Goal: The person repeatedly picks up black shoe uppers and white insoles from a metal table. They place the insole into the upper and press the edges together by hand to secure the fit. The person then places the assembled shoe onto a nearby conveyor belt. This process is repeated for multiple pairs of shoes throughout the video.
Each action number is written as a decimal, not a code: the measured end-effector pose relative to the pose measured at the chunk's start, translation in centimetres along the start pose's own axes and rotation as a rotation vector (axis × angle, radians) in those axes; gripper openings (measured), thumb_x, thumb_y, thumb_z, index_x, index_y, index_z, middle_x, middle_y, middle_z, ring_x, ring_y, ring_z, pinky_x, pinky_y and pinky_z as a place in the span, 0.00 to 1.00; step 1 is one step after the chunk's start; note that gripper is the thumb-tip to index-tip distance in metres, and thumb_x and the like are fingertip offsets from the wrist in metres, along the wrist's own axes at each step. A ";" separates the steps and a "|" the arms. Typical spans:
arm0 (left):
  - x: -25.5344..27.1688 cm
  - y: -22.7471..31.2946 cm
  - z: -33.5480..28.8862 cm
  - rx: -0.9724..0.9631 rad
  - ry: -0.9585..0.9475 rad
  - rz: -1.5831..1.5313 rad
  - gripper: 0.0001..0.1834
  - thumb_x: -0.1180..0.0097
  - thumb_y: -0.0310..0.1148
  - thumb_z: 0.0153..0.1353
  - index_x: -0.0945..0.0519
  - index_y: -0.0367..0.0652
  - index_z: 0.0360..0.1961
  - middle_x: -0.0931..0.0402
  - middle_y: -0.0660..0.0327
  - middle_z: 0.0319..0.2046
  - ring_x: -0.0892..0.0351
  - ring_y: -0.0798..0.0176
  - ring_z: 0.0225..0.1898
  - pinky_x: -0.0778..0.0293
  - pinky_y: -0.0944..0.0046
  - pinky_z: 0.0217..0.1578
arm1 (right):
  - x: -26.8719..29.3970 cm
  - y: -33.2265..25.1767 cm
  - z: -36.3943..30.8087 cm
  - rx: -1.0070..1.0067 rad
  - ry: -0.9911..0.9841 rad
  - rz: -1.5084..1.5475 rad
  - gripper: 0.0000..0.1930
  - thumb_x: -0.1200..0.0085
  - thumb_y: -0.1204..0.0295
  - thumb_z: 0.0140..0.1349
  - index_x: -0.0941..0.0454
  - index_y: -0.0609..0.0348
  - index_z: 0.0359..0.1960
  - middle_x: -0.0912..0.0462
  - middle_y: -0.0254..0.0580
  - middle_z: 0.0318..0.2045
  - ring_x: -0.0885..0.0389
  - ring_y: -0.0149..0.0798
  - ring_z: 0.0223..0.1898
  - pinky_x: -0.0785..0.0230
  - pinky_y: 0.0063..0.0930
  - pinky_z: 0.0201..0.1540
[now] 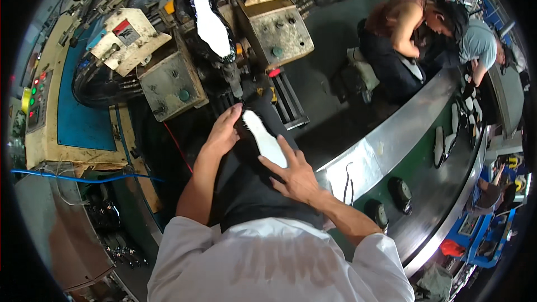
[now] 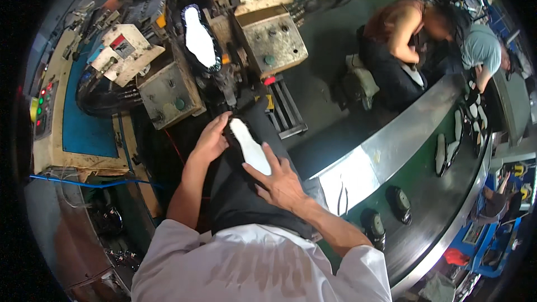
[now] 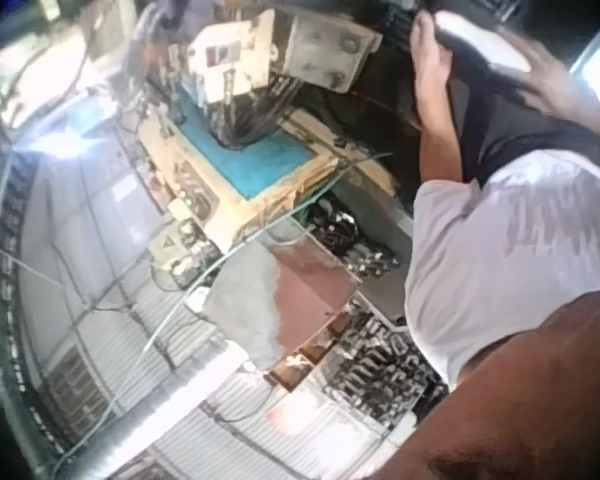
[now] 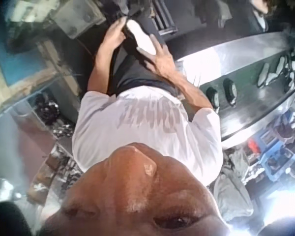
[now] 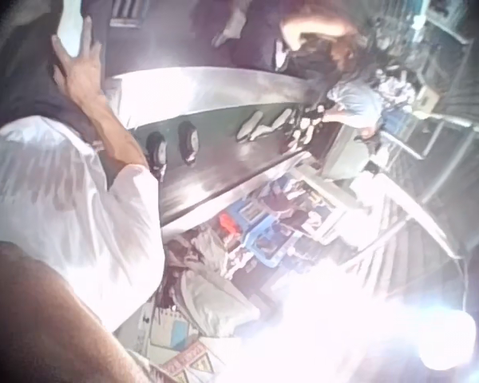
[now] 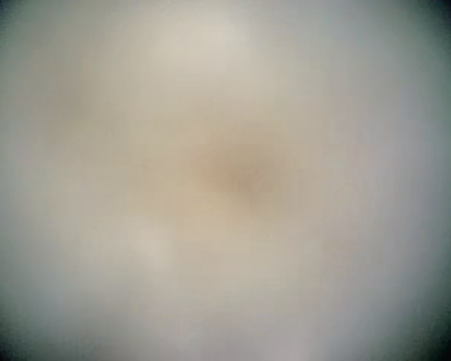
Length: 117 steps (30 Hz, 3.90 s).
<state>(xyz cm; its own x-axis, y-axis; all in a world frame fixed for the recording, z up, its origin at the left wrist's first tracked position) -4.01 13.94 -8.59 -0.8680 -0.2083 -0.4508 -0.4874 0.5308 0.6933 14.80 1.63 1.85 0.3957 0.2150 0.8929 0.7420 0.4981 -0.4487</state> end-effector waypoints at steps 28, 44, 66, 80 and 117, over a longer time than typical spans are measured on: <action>5.0 14.5 -16.8 -0.412 -0.154 -0.259 0.51 0.31 0.47 0.66 0.44 0.36 0.80 0.23 0.39 0.61 0.11 0.30 0.50 0.09 0.38 0.48 | 8.9 -2.4 33.9 0.125 0.523 -0.036 0.39 0.32 0.62 0.64 0.29 0.24 0.78 0.49 0.67 0.82 0.29 0.79 0.64 0.24 0.61 0.64; 0.9 11.5 -18.7 -0.243 -0.307 -0.458 0.45 0.54 0.66 0.77 0.36 0.38 0.79 0.21 0.35 0.60 0.13 0.27 0.52 0.14 0.32 0.53 | 8.1 -3.8 34.2 0.213 0.455 -0.283 0.41 0.33 0.62 0.64 0.33 0.28 0.80 0.45 0.63 0.81 0.33 0.76 0.70 0.36 0.60 0.75; 2.1 11.0 -11.7 -0.253 0.019 -0.130 0.53 0.44 0.68 0.70 0.37 0.30 0.76 0.20 0.34 0.60 0.11 0.31 0.51 0.12 0.35 0.52 | 9.4 -4.3 46.5 0.392 0.554 -0.470 0.29 0.48 0.63 0.75 0.29 0.49 0.77 0.32 0.60 0.76 0.37 0.60 0.79 0.48 0.52 0.82; 3.0 11.5 -9.2 -0.343 0.158 0.087 0.39 0.52 0.58 0.79 0.35 0.33 0.74 0.18 0.41 0.55 0.10 0.41 0.46 0.12 0.43 0.49 | 11.5 -4.5 46.9 0.566 0.566 -0.111 0.27 0.47 0.59 0.78 0.28 0.50 0.76 0.35 0.62 0.78 0.38 0.64 0.79 0.47 0.52 0.82; 52.1 -17.6 -60.5 0.425 1.264 1.302 0.27 0.44 0.43 0.69 0.19 0.45 0.66 0.17 0.38 0.59 0.19 0.32 0.62 0.23 0.41 0.64 | -8.5 3.6 10.7 -0.479 -0.205 1.317 0.19 0.46 0.68 0.82 0.22 0.71 0.65 0.11 0.53 0.57 0.09 0.47 0.55 0.17 0.39 0.62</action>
<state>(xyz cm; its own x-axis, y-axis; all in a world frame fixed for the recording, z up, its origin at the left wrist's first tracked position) -46.43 -55.99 -10.25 -0.2725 0.1421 0.9516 0.3379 0.9402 -0.0436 8.34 10.55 -6.94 0.8784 0.4288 -0.2112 0.0228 -0.4790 -0.8775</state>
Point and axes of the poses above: each hand's wrist, its own z-axis towards the middle knuckle, its own x-axis out of the back of the hand, y = z × x, the point moved 10 cm from there along z, towards the middle knuckle
